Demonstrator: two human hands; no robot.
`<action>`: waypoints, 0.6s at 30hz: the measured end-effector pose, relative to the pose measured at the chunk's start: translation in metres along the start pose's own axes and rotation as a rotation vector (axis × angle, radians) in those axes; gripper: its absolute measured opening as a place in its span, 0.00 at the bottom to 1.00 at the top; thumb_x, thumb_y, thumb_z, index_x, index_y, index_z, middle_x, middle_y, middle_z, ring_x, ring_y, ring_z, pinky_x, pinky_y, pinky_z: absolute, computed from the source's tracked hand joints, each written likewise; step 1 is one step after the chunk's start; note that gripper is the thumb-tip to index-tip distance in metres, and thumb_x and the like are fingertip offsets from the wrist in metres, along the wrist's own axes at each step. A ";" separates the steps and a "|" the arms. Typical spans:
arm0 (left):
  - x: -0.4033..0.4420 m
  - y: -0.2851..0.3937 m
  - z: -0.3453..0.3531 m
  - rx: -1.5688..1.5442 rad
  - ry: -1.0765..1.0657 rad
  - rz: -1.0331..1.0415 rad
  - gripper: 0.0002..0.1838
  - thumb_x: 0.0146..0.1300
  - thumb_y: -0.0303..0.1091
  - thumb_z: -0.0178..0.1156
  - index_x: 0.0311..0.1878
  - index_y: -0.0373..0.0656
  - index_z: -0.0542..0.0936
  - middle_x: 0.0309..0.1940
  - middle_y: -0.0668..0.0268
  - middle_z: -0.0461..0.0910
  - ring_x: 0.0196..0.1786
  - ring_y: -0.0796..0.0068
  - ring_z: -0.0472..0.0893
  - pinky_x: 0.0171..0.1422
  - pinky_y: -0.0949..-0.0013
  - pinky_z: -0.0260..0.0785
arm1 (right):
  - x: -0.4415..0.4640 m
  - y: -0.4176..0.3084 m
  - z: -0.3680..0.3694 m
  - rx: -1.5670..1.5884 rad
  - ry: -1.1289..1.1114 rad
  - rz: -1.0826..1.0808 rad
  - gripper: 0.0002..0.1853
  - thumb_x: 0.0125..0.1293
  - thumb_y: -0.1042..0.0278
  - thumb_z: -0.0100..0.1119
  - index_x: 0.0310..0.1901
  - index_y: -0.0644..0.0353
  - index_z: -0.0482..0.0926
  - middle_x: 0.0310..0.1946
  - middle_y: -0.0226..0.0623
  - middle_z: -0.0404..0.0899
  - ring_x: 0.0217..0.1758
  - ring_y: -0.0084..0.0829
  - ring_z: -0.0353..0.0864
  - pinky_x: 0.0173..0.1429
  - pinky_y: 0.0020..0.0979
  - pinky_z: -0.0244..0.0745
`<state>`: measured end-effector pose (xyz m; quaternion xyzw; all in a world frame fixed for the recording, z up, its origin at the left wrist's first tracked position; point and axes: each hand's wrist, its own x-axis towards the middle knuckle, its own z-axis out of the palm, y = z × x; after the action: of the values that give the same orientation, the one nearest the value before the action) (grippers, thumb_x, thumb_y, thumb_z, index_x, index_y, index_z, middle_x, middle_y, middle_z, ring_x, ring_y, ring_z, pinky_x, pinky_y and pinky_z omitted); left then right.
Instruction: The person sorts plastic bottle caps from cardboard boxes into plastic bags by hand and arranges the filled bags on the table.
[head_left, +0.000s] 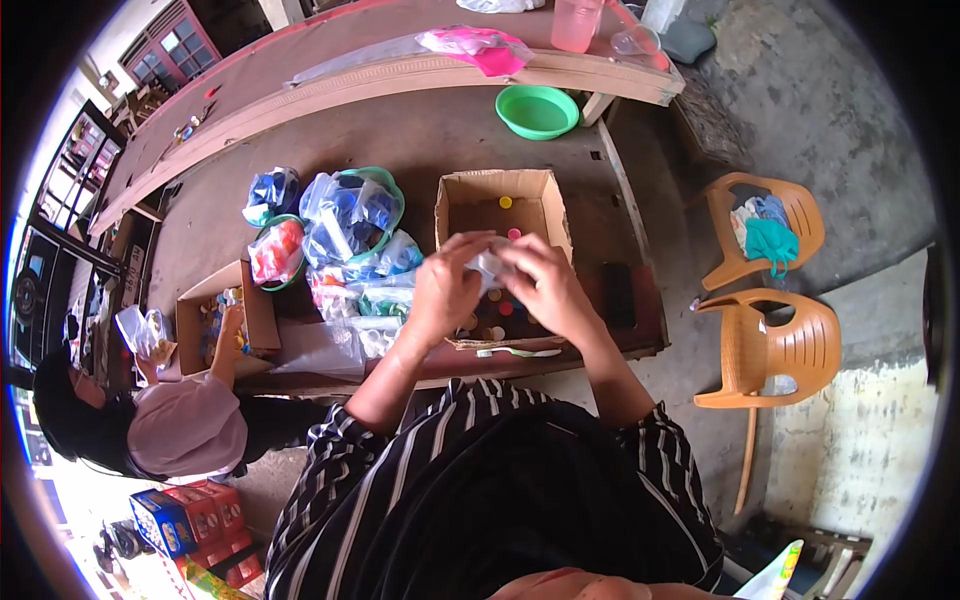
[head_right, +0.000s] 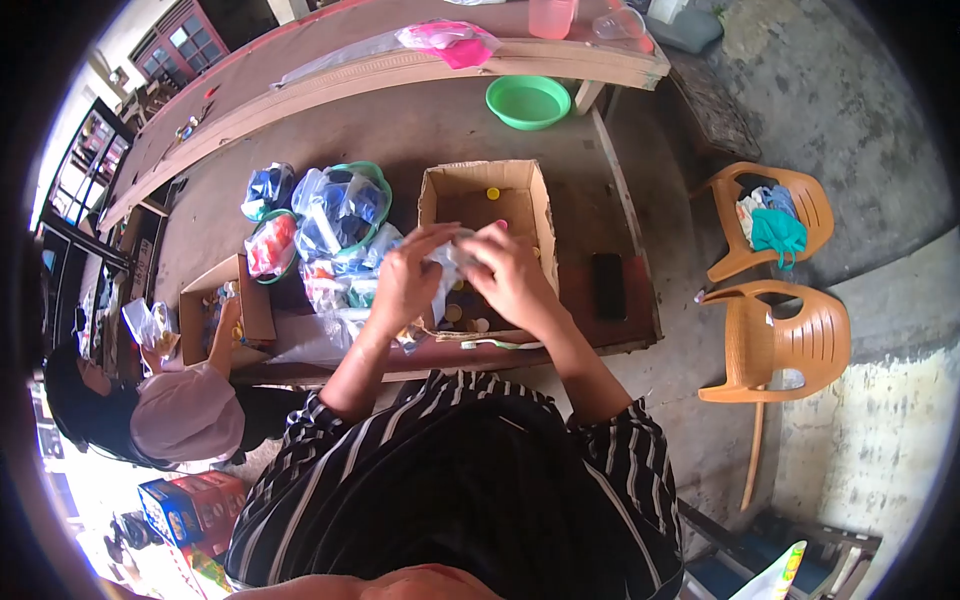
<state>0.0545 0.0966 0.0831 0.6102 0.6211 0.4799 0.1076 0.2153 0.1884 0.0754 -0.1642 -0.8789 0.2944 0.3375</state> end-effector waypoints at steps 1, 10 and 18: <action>0.002 -0.003 -0.007 -0.013 -0.002 -0.015 0.23 0.49 0.16 0.49 0.50 0.34 0.81 0.54 0.56 0.81 0.51 0.54 0.83 0.55 0.62 0.76 | 0.001 0.010 0.006 0.228 0.125 0.069 0.11 0.62 0.74 0.64 0.46 0.61 0.78 0.39 0.35 0.77 0.39 0.32 0.79 0.44 0.34 0.73; -0.008 -0.007 -0.035 -0.297 0.080 -0.356 0.27 0.49 0.15 0.47 0.55 0.34 0.81 0.56 0.61 0.80 0.28 0.77 0.82 0.29 0.76 0.75 | -0.110 0.178 0.157 -0.327 -0.740 0.500 0.12 0.52 0.65 0.68 0.38 0.58 0.83 0.39 0.46 0.83 0.47 0.46 0.83 0.50 0.44 0.77; -0.010 -0.003 -0.024 -0.290 0.063 -0.378 0.28 0.50 0.16 0.47 0.56 0.35 0.80 0.57 0.61 0.80 0.25 0.79 0.81 0.28 0.76 0.75 | -0.107 0.179 0.163 -0.128 -0.822 0.505 0.19 0.52 0.65 0.70 0.44 0.62 0.79 0.40 0.50 0.83 0.46 0.48 0.83 0.49 0.46 0.77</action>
<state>0.0383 0.0774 0.0886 0.4462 0.6519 0.5541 0.2625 0.1959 0.2087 -0.1876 -0.2628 -0.8885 0.3527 -0.1305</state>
